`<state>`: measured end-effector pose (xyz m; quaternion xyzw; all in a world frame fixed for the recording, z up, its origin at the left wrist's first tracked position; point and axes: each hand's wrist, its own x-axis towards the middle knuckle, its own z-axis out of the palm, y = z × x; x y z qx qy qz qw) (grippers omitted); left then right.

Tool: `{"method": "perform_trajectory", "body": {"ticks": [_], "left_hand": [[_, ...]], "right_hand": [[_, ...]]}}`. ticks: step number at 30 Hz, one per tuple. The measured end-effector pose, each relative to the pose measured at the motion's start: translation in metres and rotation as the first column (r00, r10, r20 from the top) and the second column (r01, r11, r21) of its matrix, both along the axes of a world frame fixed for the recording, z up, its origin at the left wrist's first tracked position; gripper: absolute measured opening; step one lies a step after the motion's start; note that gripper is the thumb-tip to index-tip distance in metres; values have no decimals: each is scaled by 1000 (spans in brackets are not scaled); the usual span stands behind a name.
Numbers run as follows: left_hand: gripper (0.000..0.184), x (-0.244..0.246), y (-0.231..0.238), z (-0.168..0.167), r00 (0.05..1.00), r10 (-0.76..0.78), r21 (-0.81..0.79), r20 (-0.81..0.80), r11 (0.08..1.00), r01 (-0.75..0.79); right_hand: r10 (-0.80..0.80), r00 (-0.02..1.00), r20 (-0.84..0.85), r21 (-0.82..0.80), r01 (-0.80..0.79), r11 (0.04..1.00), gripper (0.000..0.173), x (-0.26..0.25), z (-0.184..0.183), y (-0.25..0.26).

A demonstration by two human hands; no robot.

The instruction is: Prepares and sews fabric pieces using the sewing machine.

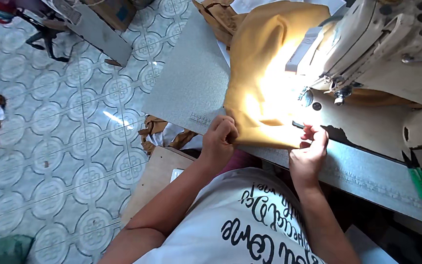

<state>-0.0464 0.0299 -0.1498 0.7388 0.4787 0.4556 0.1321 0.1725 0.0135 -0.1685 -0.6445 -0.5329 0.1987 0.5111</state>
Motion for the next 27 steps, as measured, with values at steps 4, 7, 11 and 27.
{"method": "perform_trajectory", "body": {"ticks": [4,7,11,27], "left_hand": [[18,3,-8,0,997,14,-42,-79,999,-17],[9,-1,-14,-7,985,-150,5,-90,989,151],[15,-3,-12,-8,919,-372,63,-131,922,382],[24,20,11,78,742,-314,-141,-592,947,288]], "right_hand": [[3,1000,4,15,-3,1000,46,1,-2,2],[15,1000,20,42,-15,999,39,2,-2,3],[3,998,60,66,-7,998,29,-1,2,2],[161,888,430,110,-228,967,45,7,38,-35]]}}
